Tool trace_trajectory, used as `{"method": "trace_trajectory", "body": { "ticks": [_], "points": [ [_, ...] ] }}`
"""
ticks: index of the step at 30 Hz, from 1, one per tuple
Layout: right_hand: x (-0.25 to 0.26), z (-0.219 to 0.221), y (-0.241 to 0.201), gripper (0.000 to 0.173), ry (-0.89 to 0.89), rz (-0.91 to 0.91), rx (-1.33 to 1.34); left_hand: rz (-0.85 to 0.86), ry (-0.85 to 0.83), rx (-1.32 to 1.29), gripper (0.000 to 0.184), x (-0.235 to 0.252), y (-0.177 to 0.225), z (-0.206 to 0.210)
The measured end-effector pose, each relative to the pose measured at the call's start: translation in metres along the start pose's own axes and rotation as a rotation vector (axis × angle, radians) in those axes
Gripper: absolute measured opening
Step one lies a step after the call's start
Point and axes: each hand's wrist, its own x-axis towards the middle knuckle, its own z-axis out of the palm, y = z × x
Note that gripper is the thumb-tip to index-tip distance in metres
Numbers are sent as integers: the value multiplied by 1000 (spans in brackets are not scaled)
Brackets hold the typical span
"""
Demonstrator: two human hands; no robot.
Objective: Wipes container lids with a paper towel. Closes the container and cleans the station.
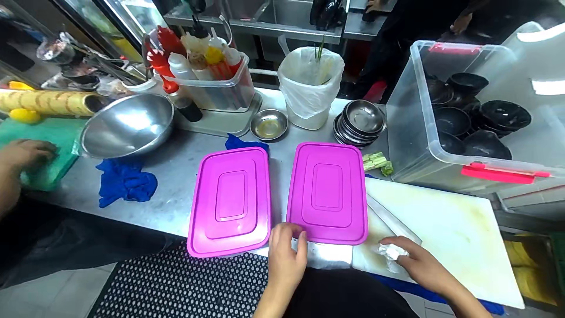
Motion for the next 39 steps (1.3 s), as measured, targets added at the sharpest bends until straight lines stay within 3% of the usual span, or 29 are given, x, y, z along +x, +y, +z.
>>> {"method": "trace_trajectory", "body": {
  "ticks": [8,12,16,21,30,39],
  "points": [
    [18,34,-27,49,123,165,236,26,-123,94,29,53,4,8],
    [38,51,-29,46,224,242,266,-20,-166,76,28,129,6,7],
    [45,46,-32,45,192,248,209,-209,-251,62,35,215,8,24],
    [51,36,-41,42,142,258,128,-265,-371,172,50,275,2,63],
    [53,38,-46,46,129,278,21,-373,-220,254,46,282,-6,100],
    [56,40,-45,46,146,220,8,-237,-126,260,45,269,-11,99]
  ]
}}
